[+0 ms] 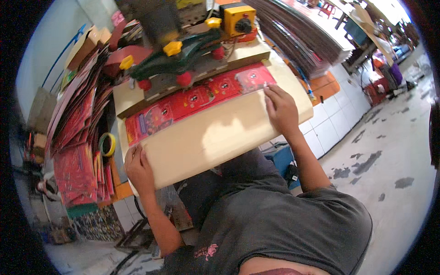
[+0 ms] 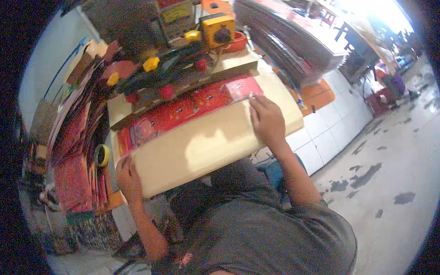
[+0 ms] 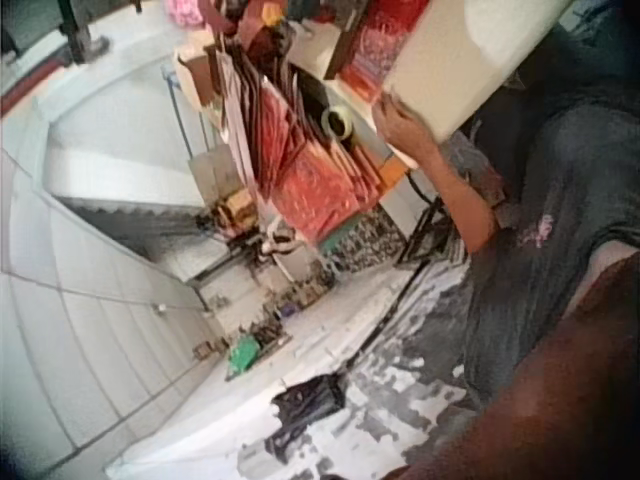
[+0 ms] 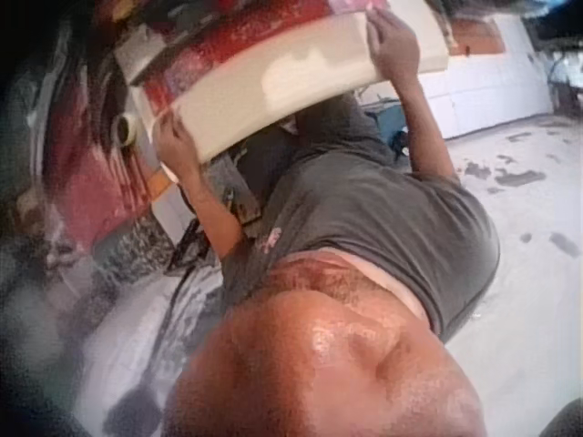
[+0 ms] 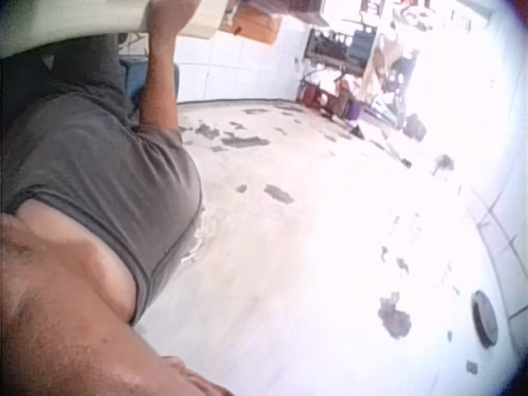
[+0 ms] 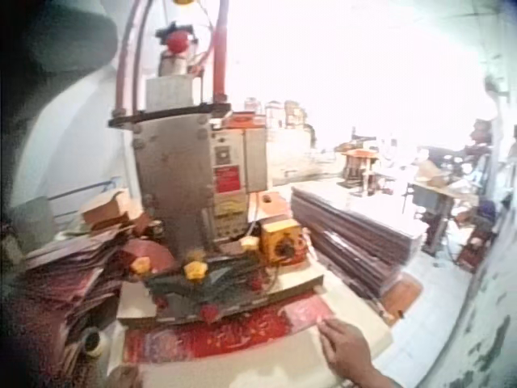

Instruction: The person picks up printed paper covers, folds each along the edge of the machine jig by hand, and stacks them together.

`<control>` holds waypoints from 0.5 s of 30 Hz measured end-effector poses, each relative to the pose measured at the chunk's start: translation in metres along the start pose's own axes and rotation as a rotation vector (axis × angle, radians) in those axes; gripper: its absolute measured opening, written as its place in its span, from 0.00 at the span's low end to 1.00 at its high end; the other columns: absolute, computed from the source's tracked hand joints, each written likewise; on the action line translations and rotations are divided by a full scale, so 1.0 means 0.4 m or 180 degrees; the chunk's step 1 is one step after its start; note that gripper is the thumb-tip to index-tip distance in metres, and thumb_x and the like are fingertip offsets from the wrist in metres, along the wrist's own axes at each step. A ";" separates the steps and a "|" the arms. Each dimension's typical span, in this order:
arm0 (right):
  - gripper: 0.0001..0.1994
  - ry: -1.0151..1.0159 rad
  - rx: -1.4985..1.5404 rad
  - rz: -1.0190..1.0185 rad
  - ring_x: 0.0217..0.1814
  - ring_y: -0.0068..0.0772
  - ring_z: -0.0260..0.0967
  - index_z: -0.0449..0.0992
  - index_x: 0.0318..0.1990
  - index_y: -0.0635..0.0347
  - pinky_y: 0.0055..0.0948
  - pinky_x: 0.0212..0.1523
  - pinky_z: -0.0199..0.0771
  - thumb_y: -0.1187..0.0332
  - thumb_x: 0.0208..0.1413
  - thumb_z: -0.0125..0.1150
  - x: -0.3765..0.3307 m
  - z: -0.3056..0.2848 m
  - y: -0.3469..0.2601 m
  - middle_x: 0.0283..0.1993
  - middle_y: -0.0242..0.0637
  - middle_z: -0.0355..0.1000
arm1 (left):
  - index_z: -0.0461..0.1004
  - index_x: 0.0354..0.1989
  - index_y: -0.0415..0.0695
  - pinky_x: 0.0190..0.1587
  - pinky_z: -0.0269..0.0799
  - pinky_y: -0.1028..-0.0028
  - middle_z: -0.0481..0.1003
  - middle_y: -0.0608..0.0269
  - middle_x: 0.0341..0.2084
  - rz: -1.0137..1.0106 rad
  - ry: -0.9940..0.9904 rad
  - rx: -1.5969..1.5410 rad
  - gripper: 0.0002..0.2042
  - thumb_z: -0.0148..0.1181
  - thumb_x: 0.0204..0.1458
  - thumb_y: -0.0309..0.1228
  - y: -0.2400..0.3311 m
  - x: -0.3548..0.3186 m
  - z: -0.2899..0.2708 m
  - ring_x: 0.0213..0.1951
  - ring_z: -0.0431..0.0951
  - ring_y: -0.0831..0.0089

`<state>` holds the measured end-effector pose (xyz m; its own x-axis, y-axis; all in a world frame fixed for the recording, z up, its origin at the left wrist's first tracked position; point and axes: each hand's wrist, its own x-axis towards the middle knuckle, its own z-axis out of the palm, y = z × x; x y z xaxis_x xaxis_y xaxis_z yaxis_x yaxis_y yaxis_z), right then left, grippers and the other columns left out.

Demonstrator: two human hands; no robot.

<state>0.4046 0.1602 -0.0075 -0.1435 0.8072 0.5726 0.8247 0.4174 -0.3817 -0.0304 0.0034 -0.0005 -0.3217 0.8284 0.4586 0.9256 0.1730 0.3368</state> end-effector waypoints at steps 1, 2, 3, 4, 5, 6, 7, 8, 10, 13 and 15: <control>0.13 0.0044 -0.0057 0.0051 0.62 0.49 0.74 0.83 0.52 0.59 0.42 0.64 0.71 0.69 0.62 0.62 -0.004 -0.003 0.005 0.59 0.45 0.78 | 0.81 0.53 0.36 0.61 0.69 0.56 0.79 0.48 0.52 0.0071 -0.0015 -0.0051 0.15 0.57 0.64 0.32 -0.002 0.002 0.007 0.54 0.77 0.49; 0.13 0.0059 -0.0067 0.0037 0.62 0.48 0.74 0.83 0.52 0.59 0.42 0.64 0.71 0.69 0.62 0.62 -0.006 0.000 0.009 0.59 0.44 0.78 | 0.81 0.53 0.36 0.61 0.69 0.56 0.79 0.48 0.52 0.0068 -0.0031 0.0013 0.16 0.56 0.65 0.32 -0.007 0.001 0.011 0.55 0.77 0.50; 0.13 0.0070 -0.0070 0.0020 0.62 0.47 0.74 0.83 0.52 0.59 0.42 0.64 0.71 0.69 0.62 0.62 -0.008 0.002 0.013 0.59 0.44 0.78 | 0.81 0.54 0.36 0.61 0.69 0.56 0.79 0.48 0.52 0.0059 -0.0045 0.0084 0.16 0.56 0.66 0.33 -0.011 0.002 0.015 0.55 0.77 0.50; 0.13 0.0098 -0.0091 0.0044 0.62 0.47 0.74 0.83 0.52 0.59 0.42 0.64 0.71 0.69 0.62 0.62 -0.010 0.002 0.015 0.59 0.44 0.78 | 0.81 0.54 0.36 0.61 0.69 0.56 0.79 0.48 0.52 0.0097 -0.0045 0.0066 0.16 0.56 0.66 0.33 -0.015 0.004 0.020 0.55 0.77 0.50; 0.13 0.0098 -0.0109 0.0040 0.62 0.47 0.74 0.83 0.52 0.58 0.43 0.64 0.71 0.68 0.61 0.62 -0.011 0.003 0.017 0.58 0.44 0.78 | 0.81 0.54 0.36 0.60 0.69 0.56 0.79 0.47 0.52 0.0150 0.0006 0.0107 0.16 0.55 0.66 0.33 -0.019 0.000 0.024 0.55 0.77 0.50; 0.13 0.0097 -0.0123 0.0033 0.62 0.47 0.74 0.82 0.51 0.58 0.44 0.63 0.71 0.67 0.61 0.62 -0.012 0.002 0.017 0.57 0.44 0.78 | 0.81 0.54 0.36 0.60 0.70 0.56 0.79 0.47 0.52 0.0199 0.0058 0.0151 0.16 0.55 0.66 0.34 -0.021 -0.001 0.026 0.55 0.77 0.50; 0.13 0.0105 -0.0129 0.0036 0.62 0.47 0.74 0.82 0.51 0.58 0.44 0.63 0.71 0.67 0.61 0.62 -0.013 0.001 0.016 0.57 0.44 0.78 | 0.81 0.54 0.36 0.60 0.70 0.56 0.79 0.47 0.52 0.0208 0.0061 0.0145 0.16 0.55 0.66 0.34 -0.021 0.001 0.026 0.55 0.77 0.50; 0.13 0.0100 -0.0138 0.0049 0.62 0.47 0.74 0.82 0.51 0.58 0.44 0.63 0.71 0.67 0.61 0.62 -0.013 -0.001 0.015 0.58 0.43 0.78 | 0.81 0.54 0.36 0.60 0.70 0.56 0.79 0.47 0.52 0.0197 0.0038 0.0105 0.16 0.55 0.66 0.34 -0.022 0.001 0.025 0.55 0.77 0.49; 0.14 0.0098 -0.0145 0.0055 0.62 0.47 0.74 0.82 0.52 0.58 0.44 0.64 0.71 0.67 0.61 0.62 -0.014 -0.002 0.012 0.58 0.43 0.78 | 0.81 0.55 0.37 0.60 0.70 0.56 0.79 0.47 0.52 0.0184 0.0022 0.0065 0.16 0.55 0.67 0.34 -0.020 0.002 0.022 0.55 0.77 0.49; 0.13 0.0099 -0.0165 0.0072 0.63 0.46 0.74 0.82 0.52 0.58 0.44 0.64 0.71 0.67 0.61 0.62 -0.014 0.000 0.013 0.58 0.43 0.78 | 0.81 0.55 0.37 0.60 0.70 0.56 0.79 0.47 0.52 0.0165 0.0014 -0.0016 0.16 0.55 0.66 0.34 -0.011 0.001 0.014 0.54 0.77 0.49; 0.14 0.0049 -0.0187 0.0005 0.63 0.46 0.73 0.82 0.52 0.58 0.44 0.64 0.71 0.67 0.61 0.62 -0.014 0.004 0.016 0.58 0.42 0.78 | 0.81 0.54 0.37 0.61 0.70 0.56 0.79 0.47 0.51 0.0088 0.0030 0.0013 0.16 0.55 0.66 0.33 -0.010 -0.002 0.012 0.54 0.77 0.49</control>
<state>0.4096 0.1592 -0.0142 -0.1341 0.8012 0.5832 0.8556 0.3905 -0.3398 -0.0330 0.0045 -0.0064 -0.2977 0.8278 0.4755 0.9350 0.1522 0.3205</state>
